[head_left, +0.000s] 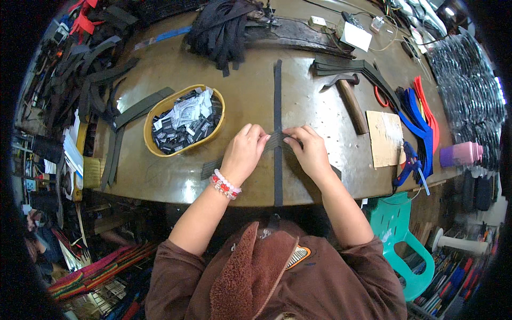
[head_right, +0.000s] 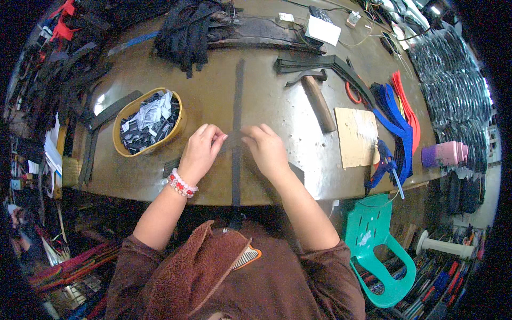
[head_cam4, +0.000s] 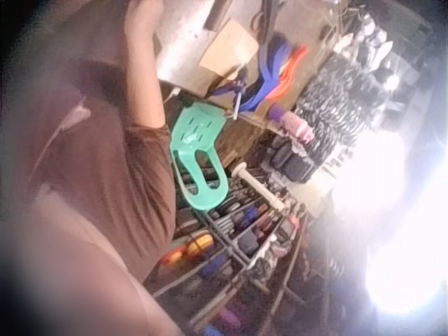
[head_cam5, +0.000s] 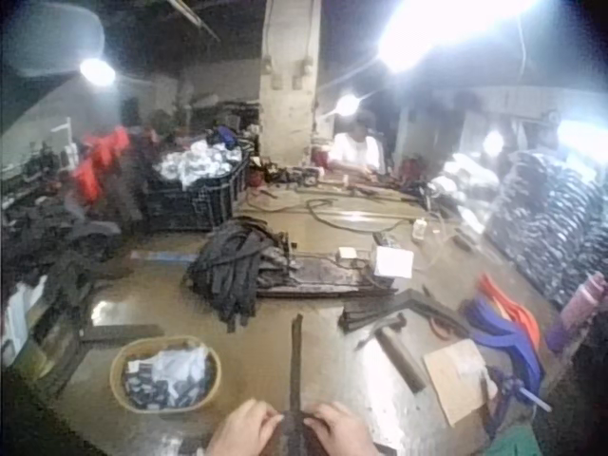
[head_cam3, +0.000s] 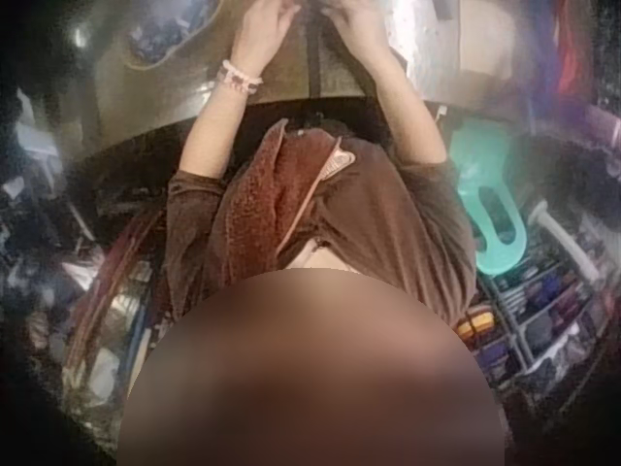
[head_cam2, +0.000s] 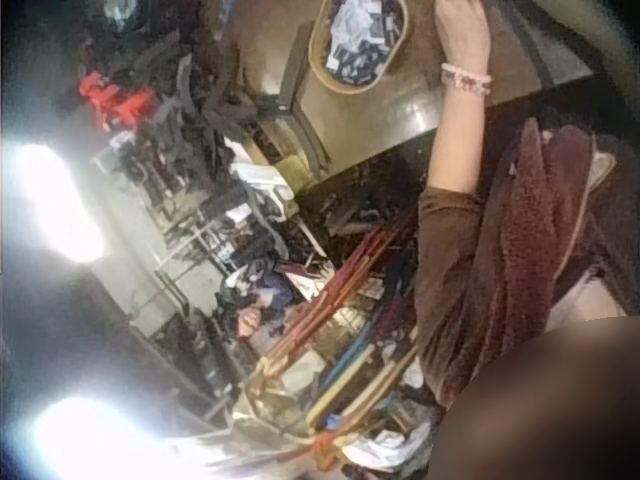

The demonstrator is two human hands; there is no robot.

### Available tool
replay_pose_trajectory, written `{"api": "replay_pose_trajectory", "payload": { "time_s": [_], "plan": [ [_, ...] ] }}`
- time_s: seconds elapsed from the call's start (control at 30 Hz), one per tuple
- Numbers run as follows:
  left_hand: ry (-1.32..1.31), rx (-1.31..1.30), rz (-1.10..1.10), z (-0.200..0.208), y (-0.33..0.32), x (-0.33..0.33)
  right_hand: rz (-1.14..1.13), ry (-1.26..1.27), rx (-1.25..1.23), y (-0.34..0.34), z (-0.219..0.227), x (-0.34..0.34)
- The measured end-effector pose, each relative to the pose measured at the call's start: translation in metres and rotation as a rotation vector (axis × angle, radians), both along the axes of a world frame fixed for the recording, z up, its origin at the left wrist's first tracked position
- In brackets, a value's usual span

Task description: The person repeatedly applies hot glue to black fabric straps and attaches small rectangular tags to them. They handle the straps and tags one at a time, pressing each tag into place after applying glue, and set the finished pieces aside on the table.

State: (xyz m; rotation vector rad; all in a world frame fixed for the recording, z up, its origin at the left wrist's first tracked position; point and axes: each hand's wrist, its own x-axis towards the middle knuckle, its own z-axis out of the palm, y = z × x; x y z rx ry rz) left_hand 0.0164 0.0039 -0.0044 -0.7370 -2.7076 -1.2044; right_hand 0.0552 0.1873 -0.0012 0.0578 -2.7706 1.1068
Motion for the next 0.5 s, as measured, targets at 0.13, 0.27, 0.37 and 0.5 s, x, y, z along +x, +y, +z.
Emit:
{"api": "replay_pose_trajectory", "payload": {
  "time_s": [0.13, 0.27, 0.37, 0.5],
  "plan": [
    [0.194, -0.229, -0.044, 0.006, 0.004, 0.005, -0.006, 0.016, 0.245, -0.009, 0.006, -0.001],
    [0.415, -0.424, -0.239, 0.014, 0.014, 0.012, -0.058, 0.297, 0.225, 0.023, 0.008, 0.029],
    [0.429, -0.456, -0.237, 0.015, 0.014, 0.017, -0.876, 0.518, -0.087, 0.099, -0.001, 0.087],
    [0.375, -0.428, -0.231, 0.011, 0.012, 0.018, -1.225, 0.384, 0.274, 0.203, -0.019, 0.144]
  ]
}}
